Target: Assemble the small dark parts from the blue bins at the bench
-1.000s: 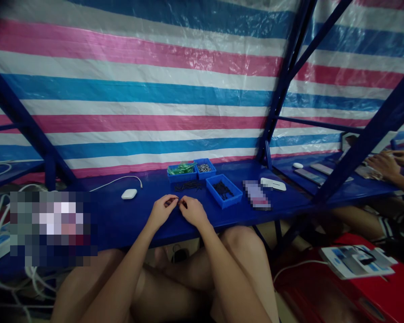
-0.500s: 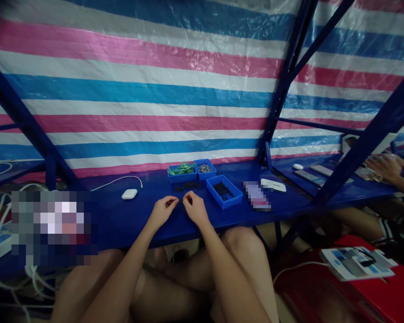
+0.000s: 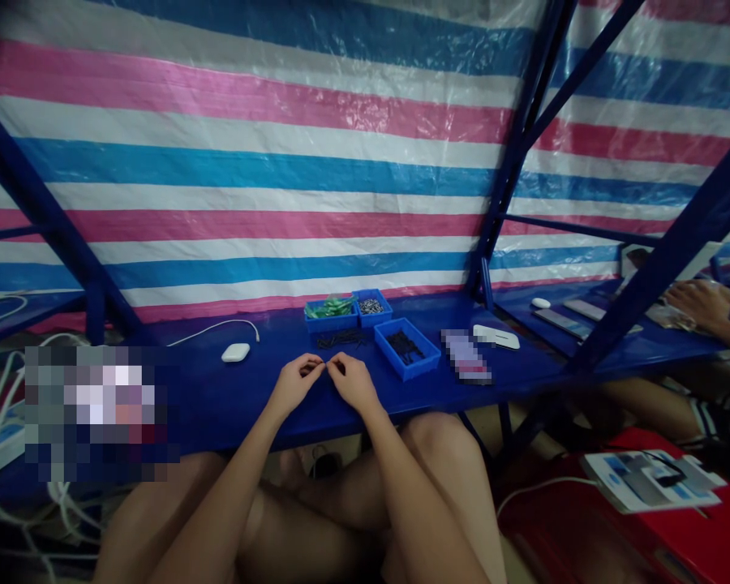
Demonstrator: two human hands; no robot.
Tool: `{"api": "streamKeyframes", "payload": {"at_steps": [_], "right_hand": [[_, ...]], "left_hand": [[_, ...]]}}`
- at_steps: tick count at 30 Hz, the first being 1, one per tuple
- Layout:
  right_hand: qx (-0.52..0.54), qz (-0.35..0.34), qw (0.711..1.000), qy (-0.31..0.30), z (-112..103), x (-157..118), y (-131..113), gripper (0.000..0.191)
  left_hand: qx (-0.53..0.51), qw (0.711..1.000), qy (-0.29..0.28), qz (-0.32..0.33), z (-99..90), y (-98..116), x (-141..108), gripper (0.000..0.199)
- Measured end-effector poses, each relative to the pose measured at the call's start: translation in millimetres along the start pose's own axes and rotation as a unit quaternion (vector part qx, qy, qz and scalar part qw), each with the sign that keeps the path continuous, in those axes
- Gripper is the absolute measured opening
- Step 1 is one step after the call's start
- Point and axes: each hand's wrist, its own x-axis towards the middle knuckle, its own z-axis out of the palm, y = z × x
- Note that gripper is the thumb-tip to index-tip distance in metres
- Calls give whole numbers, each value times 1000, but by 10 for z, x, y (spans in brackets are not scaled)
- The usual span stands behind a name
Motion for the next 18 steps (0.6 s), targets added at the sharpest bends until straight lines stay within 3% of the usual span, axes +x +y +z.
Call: {"api": "streamKeyframes", "payload": {"at_steps": [18], "right_hand": [[10, 16, 1000, -20, 20, 4, 46, 21]], "left_hand": [[102, 994, -18, 42, 6, -32, -16, 14]]}}
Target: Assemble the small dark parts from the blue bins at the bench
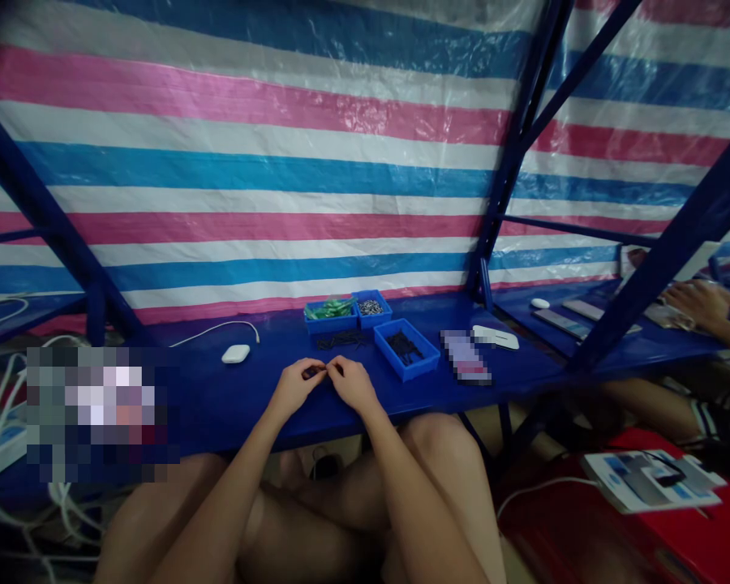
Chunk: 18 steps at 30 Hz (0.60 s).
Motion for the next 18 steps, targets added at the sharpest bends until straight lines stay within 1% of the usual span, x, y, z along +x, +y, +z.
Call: {"api": "streamKeyframes", "payload": {"at_steps": [4, 10, 15, 18], "right_hand": [[36, -20, 999, 9, -4, -2, -28, 16], [16, -49, 998, 21, -4, -7, -42, 15], [15, -37, 999, 20, -4, -11, -40, 13], [33, -14, 999, 38, -11, -1, -32, 14]], "left_hand": [[38, 999, -23, 4, 1, 1, 2, 15], [90, 994, -62, 4, -2, 35, -6, 14], [122, 990, -69, 2, 0, 70, -27, 13], [85, 995, -61, 4, 5, 62, -22, 12]]}}
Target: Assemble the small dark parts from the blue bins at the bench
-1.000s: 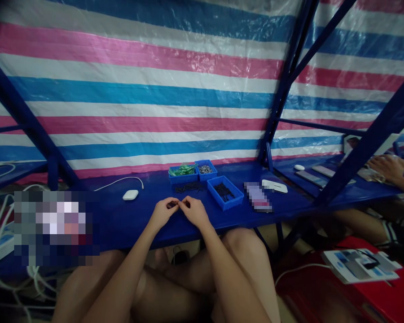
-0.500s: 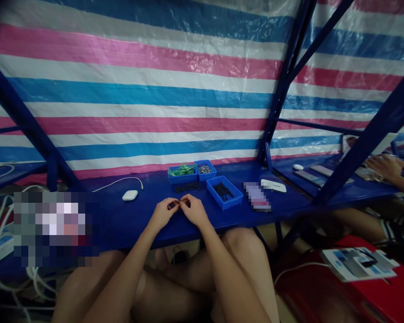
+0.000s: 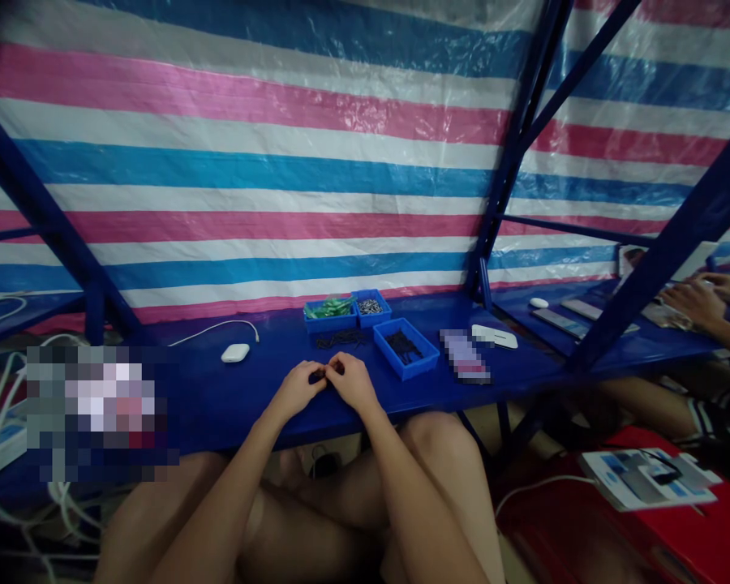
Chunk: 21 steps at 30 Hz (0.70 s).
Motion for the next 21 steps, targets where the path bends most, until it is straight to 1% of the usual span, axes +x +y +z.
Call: {"api": "streamKeyframes", "payload": {"at_steps": [3, 5, 7, 11, 14, 16, 18, 21], "right_hand": [[28, 40, 998, 26, -19, 21, 8, 19], [41, 52, 997, 27, -32, 31, 10, 21], [45, 50, 998, 21, -40, 34, 8, 21], [34, 31, 999, 7, -32, 30, 10, 22], [36, 23, 998, 36, -17, 36, 17, 19], [46, 22, 997, 50, -11, 37, 15, 22], [41, 7, 999, 30, -10, 30, 2, 20], [-1, -29, 999, -17, -15, 7, -31, 12]], "left_hand": [[-82, 996, 41, -22, -10, -17, 24, 15], [-126, 989, 72, -38, -26, -21, 36, 20], [-146, 984, 90, -41, -43, -18, 40, 22], [-147, 982, 114, -40, -51, -15, 31, 23], [-135, 982, 122, -47, -40, -28, 31, 23], [-125, 983, 124, -52, -33, -39, 34, 22], [-115, 984, 122, -52, -25, -49, 36, 21], [-100, 988, 110, -48, -12, -61, 37, 19]]}}
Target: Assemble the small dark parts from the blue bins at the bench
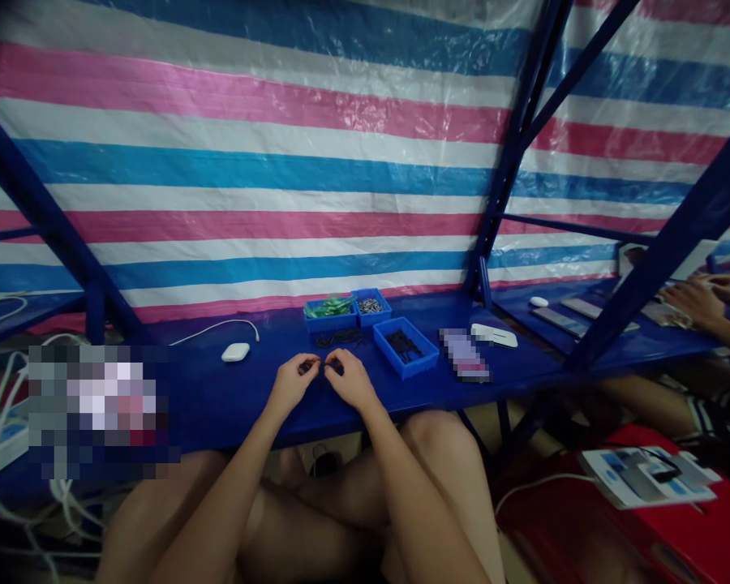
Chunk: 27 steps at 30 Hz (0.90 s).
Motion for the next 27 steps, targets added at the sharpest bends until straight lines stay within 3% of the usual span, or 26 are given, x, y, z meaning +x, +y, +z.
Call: {"api": "streamKeyframes", "payload": {"at_steps": [5, 8, 11, 14, 16, 19, 23, 27], "right_hand": [[-28, -19, 999, -32, 0, -15, -31, 13], [-4, 7, 1000, -4, -5, 4, -10, 15], [42, 57, 993, 92, -38, 20, 24, 22], [76, 101, 967, 220, -79, 24, 61, 39], [86, 112, 955, 259, -86, 27, 94, 52], [64, 116, 968, 215, -52, 38, 159, 54], [-73, 100, 987, 103, 34, 52, 214, 32], [-238, 98, 966, 30, 116, 120, 206, 28]], "left_hand": [[5, 1000, -3, 4, 4, -2, 0, 19], [-7, 1000, 15, -8, -13, 8, 5, 23], [-6, 999, 38, -29, -21, 5, 6, 30], [11, 999, 20, -30, -5, -11, -1, 30], [28, 999, 0, -24, 7, -21, -7, 29], [58, 998, -6, -18, 12, -30, -11, 28], [115, 993, -1, -5, 4, -33, -12, 24], [182, 983, 26, -4, -5, -33, -22, 19]]}}
